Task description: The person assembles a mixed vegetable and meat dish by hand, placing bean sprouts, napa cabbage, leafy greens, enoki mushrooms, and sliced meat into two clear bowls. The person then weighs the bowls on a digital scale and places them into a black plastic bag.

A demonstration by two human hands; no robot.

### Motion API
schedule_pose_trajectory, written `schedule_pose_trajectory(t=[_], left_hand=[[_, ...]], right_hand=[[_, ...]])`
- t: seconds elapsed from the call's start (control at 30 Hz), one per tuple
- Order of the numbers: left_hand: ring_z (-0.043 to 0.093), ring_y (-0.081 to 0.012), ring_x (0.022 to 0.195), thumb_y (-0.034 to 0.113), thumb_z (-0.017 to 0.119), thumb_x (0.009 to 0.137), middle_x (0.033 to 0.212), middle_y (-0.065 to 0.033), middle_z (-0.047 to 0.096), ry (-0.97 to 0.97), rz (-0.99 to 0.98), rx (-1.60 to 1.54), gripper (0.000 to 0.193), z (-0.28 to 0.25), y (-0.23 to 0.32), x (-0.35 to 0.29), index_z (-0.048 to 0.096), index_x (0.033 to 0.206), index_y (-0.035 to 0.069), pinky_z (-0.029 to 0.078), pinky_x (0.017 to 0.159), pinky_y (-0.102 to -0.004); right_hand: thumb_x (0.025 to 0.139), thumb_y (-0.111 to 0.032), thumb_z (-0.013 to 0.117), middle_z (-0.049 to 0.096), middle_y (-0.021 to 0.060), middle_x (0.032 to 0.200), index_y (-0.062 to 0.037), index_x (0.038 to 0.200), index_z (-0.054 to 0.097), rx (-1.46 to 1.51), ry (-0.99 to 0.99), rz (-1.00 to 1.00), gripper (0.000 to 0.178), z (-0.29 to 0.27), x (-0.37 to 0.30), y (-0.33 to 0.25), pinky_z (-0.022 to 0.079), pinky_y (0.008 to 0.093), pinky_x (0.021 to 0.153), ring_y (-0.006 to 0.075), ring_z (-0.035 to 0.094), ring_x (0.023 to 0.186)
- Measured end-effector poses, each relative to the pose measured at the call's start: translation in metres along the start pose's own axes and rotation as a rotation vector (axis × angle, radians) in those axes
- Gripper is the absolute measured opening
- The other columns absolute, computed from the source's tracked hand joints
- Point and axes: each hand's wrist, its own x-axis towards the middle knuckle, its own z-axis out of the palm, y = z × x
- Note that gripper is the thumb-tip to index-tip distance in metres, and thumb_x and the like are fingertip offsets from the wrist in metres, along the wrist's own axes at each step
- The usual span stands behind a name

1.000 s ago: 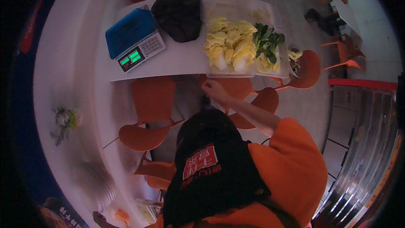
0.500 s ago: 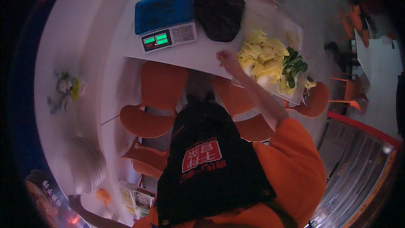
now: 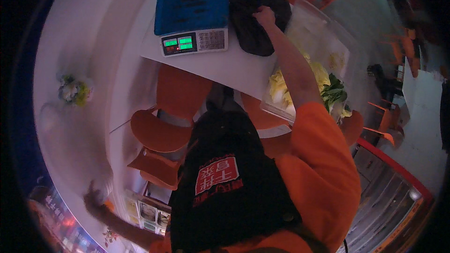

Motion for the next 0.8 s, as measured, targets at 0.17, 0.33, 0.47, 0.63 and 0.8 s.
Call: schedule_pose_trajectory(t=[0.17,0.33,0.47,0.63,0.8], left_hand=[[0.059,-0.0218,0.076,0.014,0.051,0.07,0.1,-0.0194,0.065,-0.235,-0.253,-0.18,0.021,0.172,-0.016,-0.047,0.062,0.071,-0.003,0.046,0.074,-0.0324],[0.058,-0.0247,0.087,0.013,0.051,0.073,0.098,-0.0164,0.063,-0.378,-0.122,-0.173,0.027,0.251,-0.022,-0.062,0.063,0.083,-0.008,0.044,0.082,-0.0334],[0.06,-0.0283,0.086,0.011,0.047,0.08,0.091,-0.0188,0.063,-0.295,-0.11,0.078,0.02,0.265,-0.033,-0.065,0.057,0.074,-0.006,0.049,0.078,-0.0368],[0.054,-0.0209,0.087,0.02,0.052,0.08,0.088,-0.0122,0.065,-0.281,-0.273,-0.024,0.031,0.266,-0.041,-0.055,0.066,0.09,-0.006,0.034,0.092,-0.0314],[0.054,-0.0201,0.082,0.018,0.048,0.083,0.085,-0.011,0.064,-0.344,-0.236,0.065,0.03,0.262,-0.036,-0.046,0.063,0.091,-0.008,0.04,0.08,-0.0302]], right_hand=[[0.076,-0.025,0.07,0.068,0.0084,0.081,-0.0055,0.088,0.07,0.34,-0.182,0.029,0.023,-0.031,0.013,0.026,0.047,0.0297,0.076,0.0151,0.062,0.078],[0.075,-0.02,0.071,0.068,0.0091,0.083,-0.003,0.091,0.069,0.351,-0.289,-0.084,0.023,-0.059,0.027,0.039,0.047,0.0282,0.076,0.0166,0.063,0.08],[0.07,-0.013,0.073,0.068,0.0103,0.092,-0.0006,0.098,0.066,0.505,-0.529,-0.097,0.032,-0.055,0.04,0.044,0.048,0.0298,0.078,0.0187,0.064,0.085],[0.065,-0.002,0.071,0.067,0.0092,0.094,-0.0019,0.103,0.062,0.549,-0.494,-0.14,0.039,-0.048,0.034,0.046,0.049,0.0326,0.081,0.0204,0.064,0.09],[0.071,-0.004,0.065,0.066,0.0118,0.093,-0.0093,0.1,0.063,0.155,-0.209,-0.197,0.03,-0.054,0.009,0.024,0.049,0.0374,0.083,0.0286,0.063,0.093]])
